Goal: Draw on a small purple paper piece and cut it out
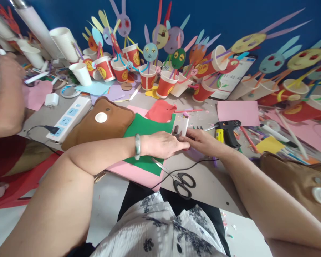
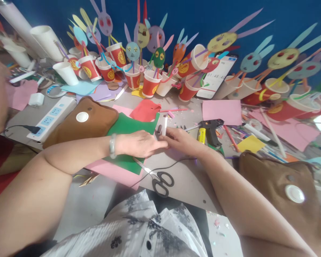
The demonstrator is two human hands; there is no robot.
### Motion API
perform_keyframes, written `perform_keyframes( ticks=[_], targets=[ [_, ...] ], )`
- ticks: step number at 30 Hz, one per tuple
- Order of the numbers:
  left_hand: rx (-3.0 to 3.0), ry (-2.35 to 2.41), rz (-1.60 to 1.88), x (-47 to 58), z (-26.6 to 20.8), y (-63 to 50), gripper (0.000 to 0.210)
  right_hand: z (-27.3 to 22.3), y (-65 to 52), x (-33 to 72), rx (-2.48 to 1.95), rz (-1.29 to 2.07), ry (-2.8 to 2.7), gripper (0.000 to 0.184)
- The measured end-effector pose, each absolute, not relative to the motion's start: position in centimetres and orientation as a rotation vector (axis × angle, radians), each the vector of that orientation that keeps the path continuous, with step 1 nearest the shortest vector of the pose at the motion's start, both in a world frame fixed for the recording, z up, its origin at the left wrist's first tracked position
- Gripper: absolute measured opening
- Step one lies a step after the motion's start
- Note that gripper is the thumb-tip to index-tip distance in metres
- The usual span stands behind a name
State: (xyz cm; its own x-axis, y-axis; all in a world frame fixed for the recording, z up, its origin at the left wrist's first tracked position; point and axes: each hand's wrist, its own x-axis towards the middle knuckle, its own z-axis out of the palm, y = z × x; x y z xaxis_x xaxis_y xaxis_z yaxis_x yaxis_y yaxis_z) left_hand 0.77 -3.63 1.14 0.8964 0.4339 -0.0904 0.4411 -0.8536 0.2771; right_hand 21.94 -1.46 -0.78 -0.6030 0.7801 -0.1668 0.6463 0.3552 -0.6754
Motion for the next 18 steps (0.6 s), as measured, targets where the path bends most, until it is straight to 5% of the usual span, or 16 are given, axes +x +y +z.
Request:
perform_keyframes(
  ticks=[18],
  targets=[
    [2.717,0.648,-0.028,0.76,1.29,-3.64,0.028,-0.71,-1.37,21.96,-1.356,0.918,-2.451,0.035]
  ],
)
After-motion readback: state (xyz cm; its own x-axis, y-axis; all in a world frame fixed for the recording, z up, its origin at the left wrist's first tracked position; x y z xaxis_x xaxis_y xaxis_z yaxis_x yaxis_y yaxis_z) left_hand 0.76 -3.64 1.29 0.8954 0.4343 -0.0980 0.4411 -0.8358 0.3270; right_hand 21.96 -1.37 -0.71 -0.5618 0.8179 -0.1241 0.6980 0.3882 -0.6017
